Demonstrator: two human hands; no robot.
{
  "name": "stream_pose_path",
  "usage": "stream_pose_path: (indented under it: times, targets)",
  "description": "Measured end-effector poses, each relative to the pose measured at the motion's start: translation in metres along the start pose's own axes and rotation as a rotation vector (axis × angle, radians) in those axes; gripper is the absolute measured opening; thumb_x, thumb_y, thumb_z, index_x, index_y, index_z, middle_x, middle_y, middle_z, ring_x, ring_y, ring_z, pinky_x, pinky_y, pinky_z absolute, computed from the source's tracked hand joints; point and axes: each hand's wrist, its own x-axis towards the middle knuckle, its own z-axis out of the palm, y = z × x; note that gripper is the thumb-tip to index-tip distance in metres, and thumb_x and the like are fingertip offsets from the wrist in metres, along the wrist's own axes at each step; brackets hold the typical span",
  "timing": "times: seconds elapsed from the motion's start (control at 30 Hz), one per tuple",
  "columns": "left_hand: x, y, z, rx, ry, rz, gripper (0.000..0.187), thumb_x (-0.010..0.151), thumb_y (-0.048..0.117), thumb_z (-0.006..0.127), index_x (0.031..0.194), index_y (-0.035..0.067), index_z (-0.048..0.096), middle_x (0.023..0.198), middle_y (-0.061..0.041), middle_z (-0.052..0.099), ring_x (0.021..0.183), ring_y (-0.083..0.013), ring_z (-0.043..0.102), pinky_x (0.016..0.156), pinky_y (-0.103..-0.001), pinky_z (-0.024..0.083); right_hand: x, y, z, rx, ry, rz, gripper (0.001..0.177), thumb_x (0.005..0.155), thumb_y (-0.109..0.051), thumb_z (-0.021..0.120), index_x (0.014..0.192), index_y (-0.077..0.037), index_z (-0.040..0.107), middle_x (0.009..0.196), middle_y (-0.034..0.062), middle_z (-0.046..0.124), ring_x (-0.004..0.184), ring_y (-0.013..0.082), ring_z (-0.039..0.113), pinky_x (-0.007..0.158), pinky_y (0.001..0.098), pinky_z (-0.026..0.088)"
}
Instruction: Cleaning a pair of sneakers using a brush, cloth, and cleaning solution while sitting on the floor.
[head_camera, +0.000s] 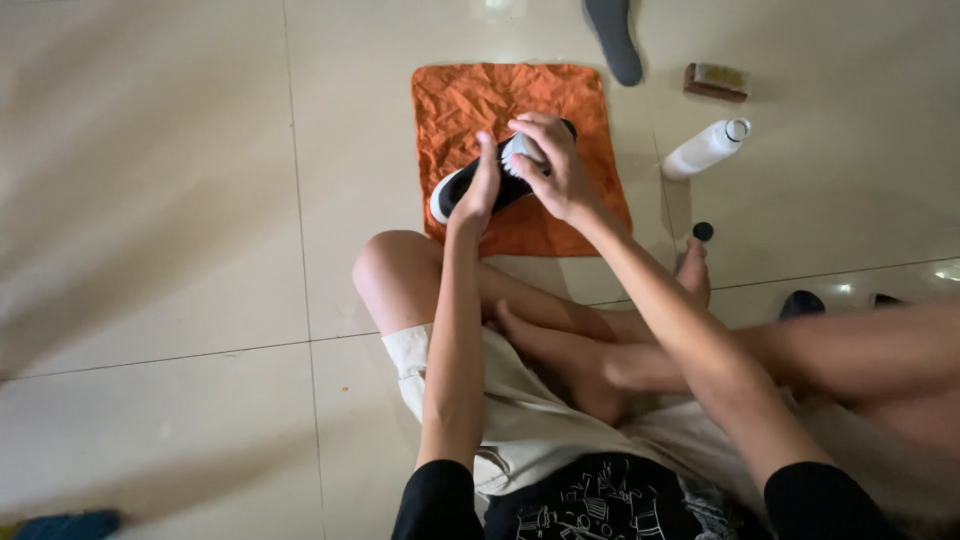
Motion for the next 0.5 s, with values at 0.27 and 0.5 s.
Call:
stream_pose_path:
  times: [0.27,0.5]
  targets:
    - [0.047,0.015,0.018,0.441,0.520,-0.394,0.065,0.072,0.075,0.068,0.107,0.021,0.081,0.110,-0.005,0.078,0.112,-0.0205,0.073,0.090,-0.032,0.053,0.017,-0.018,0.000,-0.035,-0.111,0.167,0.045,0.104,-0.037,0.065,0.141,-0.012,0.059,0.137,0.0149,0.057,0.129,0.0346,0.055,0.109,0.0496,0.043]
    - [0.028,0.011,0.004,0.335,0.565,-0.421,0.064,0.072,0.065,0.068,0.109,0.014,0.079,0.108,-0.008,0.076,0.107,-0.0213,0.072,0.088,-0.032,0.052,0.072,-0.064,-0.043,0.231,-0.256,0.412,0.050,0.103,-0.048,0.060,0.139,-0.013,0.061,0.120,0.0187,0.063,0.116,0.0355,0.062,0.099,0.0517,0.049]
